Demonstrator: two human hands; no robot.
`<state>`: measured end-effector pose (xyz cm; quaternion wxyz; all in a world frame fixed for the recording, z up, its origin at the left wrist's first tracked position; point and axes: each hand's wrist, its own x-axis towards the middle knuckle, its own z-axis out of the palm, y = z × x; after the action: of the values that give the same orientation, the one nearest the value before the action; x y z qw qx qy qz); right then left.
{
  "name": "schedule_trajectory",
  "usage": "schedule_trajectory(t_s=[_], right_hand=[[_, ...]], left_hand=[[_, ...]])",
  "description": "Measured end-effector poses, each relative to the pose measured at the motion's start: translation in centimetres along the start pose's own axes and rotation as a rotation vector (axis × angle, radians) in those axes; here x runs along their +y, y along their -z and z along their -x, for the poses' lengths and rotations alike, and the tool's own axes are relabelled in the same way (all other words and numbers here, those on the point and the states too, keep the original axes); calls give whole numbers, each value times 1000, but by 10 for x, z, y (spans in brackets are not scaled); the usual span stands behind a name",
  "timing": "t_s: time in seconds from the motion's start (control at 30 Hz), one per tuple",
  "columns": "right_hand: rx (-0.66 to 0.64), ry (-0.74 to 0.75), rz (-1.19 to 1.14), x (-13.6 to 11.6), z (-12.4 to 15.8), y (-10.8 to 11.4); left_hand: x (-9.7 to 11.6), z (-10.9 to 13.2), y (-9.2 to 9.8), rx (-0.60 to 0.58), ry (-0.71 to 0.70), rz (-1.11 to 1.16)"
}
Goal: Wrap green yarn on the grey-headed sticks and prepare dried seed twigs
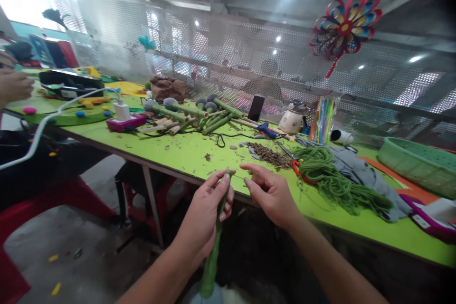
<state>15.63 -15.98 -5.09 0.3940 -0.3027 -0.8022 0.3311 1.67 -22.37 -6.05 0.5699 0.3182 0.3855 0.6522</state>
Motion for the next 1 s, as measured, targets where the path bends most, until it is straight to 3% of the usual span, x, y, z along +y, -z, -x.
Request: schedule_trajectory(t_s=[0.27,0.5,0.8,1.0], right_hand=[[-76,145,235,-13,-7,26],[-136,197,378,-13,-13,36],[-183,103,212,-31,-12,40],[-280,85,53,-37,-11,26]], left_hand=[[1,2,-1,12,12,-14],[7,4,-3,9,38,-28],[4,4,3,11,70,-59],[2,2,6,-3,52,-85]])
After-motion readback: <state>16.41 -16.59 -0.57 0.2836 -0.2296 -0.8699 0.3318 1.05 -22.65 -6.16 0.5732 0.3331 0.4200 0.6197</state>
